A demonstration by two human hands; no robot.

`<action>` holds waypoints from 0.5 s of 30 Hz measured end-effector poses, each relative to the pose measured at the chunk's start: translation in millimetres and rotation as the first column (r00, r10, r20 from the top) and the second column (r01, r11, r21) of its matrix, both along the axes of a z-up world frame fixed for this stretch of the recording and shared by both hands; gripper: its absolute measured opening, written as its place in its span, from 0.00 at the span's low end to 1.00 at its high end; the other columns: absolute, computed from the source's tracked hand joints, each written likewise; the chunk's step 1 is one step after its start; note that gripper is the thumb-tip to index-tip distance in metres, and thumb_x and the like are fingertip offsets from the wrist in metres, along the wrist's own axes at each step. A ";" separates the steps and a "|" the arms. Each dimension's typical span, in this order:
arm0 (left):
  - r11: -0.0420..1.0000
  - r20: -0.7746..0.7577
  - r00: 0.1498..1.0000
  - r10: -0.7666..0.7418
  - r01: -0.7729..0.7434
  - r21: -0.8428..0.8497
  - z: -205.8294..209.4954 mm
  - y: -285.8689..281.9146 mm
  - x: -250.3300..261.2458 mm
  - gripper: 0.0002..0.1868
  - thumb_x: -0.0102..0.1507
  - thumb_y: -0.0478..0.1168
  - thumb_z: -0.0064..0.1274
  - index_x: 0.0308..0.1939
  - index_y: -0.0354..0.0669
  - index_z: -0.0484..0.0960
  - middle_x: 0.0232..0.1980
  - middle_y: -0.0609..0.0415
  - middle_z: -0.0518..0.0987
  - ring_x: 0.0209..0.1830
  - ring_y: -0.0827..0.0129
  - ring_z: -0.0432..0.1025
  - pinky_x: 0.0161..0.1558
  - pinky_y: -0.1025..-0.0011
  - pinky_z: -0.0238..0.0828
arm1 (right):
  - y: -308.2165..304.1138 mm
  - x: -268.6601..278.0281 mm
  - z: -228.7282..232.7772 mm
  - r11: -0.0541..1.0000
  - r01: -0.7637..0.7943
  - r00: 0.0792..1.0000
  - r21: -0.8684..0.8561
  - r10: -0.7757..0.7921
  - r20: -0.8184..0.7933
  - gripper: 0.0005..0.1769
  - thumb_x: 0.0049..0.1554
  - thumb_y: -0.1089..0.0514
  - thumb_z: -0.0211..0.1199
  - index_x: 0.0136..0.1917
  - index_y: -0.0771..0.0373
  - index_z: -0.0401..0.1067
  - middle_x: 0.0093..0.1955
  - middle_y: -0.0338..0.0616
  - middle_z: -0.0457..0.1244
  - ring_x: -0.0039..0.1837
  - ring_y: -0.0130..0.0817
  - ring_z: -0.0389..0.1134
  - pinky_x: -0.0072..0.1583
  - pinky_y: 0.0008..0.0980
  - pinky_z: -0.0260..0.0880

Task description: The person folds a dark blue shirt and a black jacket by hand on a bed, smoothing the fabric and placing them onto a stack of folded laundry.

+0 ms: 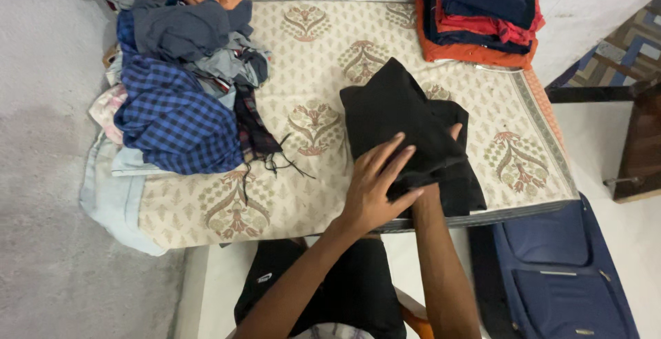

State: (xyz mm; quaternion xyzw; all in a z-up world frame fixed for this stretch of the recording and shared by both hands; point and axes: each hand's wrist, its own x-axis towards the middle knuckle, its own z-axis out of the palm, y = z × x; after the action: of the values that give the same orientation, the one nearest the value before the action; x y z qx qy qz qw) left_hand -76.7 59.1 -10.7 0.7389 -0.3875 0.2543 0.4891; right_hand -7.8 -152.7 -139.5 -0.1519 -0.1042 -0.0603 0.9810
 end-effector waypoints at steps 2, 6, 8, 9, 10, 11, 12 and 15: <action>0.999 0.008 0.999 0.050 -0.050 -0.012 -8.1 9.1 1.0 0.41 0.60 0.47 0.64 0.73 0.34 0.66 0.78 0.39 0.62 0.78 0.46 0.58 0.75 0.45 0.52 | 1.3 8.6 22.9 0.998 -0.059 0.998 0.012 0.059 0.017 0.47 0.62 0.24 0.47 0.71 0.67 0.67 0.65 0.53 0.66 0.64 0.46 0.69 0.69 0.42 0.68; 0.994 0.016 0.996 0.089 -0.090 0.060 -26.2 8.5 2.1 0.30 0.67 0.41 0.59 0.72 0.40 0.72 0.75 0.46 0.70 0.81 0.47 0.58 0.79 0.43 0.48 | 12.7 11.6 41.4 0.989 -0.146 0.989 0.009 0.147 -0.020 0.51 0.64 0.23 0.48 0.72 0.73 0.68 0.70 0.60 0.66 0.67 0.53 0.69 0.73 0.47 0.67; 0.995 -0.009 0.997 0.079 -0.079 0.064 -26.6 4.7 2.8 0.26 0.67 0.40 0.57 0.69 0.44 0.76 0.73 0.50 0.74 0.80 0.49 0.59 0.79 0.44 0.49 | 9.1 17.5 51.7 0.988 -0.156 0.986 -0.017 0.154 -0.058 0.51 0.64 0.22 0.48 0.73 0.74 0.67 0.70 0.61 0.65 0.67 0.53 0.69 0.73 0.47 0.67; 0.993 0.012 0.997 0.075 -0.076 0.086 -26.6 3.5 1.4 0.24 0.66 0.39 0.57 0.67 0.44 0.77 0.72 0.51 0.75 0.80 0.50 0.60 0.79 0.44 0.48 | 2.1 18.0 59.0 0.988 -0.147 0.986 -0.049 0.142 -0.087 0.52 0.64 0.22 0.48 0.72 0.74 0.67 0.70 0.61 0.65 0.68 0.53 0.69 0.74 0.47 0.67; 0.991 0.033 0.997 0.070 -0.073 0.108 -26.3 3.0 -0.5 0.22 0.66 0.39 0.57 0.64 0.45 0.79 0.71 0.52 0.76 0.79 0.51 0.61 0.79 0.44 0.48 | 0.7 18.0 64.7 0.987 -0.138 0.985 -0.081 0.129 -0.115 0.53 0.64 0.22 0.48 0.72 0.75 0.67 0.70 0.62 0.65 0.68 0.53 0.69 0.74 0.47 0.66; 0.989 0.056 0.996 0.066 -0.073 0.127 -25.0 1.3 -0.5 0.20 0.65 0.39 0.56 0.62 0.46 0.81 0.70 0.53 0.77 0.78 0.52 0.62 0.79 0.44 0.48 | 0.0 15.2 71.8 0.982 -0.155 0.981 -0.112 0.139 -0.138 0.50 0.64 0.24 0.49 0.72 0.74 0.66 0.69 0.61 0.65 0.68 0.53 0.69 0.73 0.47 0.67; 0.989 0.070 0.996 0.048 -0.058 0.138 -23.6 -0.5 0.3 0.19 0.66 0.38 0.56 0.61 0.45 0.81 0.69 0.53 0.77 0.78 0.54 0.62 0.80 0.44 0.48 | -4.2 7.6 80.9 0.975 -0.171 0.976 -0.142 0.148 -0.161 0.47 0.65 0.27 0.50 0.73 0.73 0.66 0.69 0.61 0.65 0.67 0.53 0.69 0.72 0.48 0.67; 0.985 0.105 0.994 -0.016 -0.002 0.171 -22.9 -7.9 -1.9 0.16 0.66 0.37 0.55 0.59 0.44 0.82 0.68 0.55 0.79 0.77 0.57 0.64 0.80 0.46 0.48 | -11.3 -2.0 110.2 0.893 -0.190 0.966 -0.407 0.096 -0.241 0.35 0.64 0.42 0.56 0.73 0.70 0.65 0.68 0.57 0.66 0.66 0.49 0.69 0.70 0.46 0.68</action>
State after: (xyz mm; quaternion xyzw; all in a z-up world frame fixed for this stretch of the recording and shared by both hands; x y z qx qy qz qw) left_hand -78.6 51.2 -33.6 0.7621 -0.4360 0.2574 0.4035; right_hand -9.8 -164.0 -29.3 -0.3603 -0.0195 0.0535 0.9311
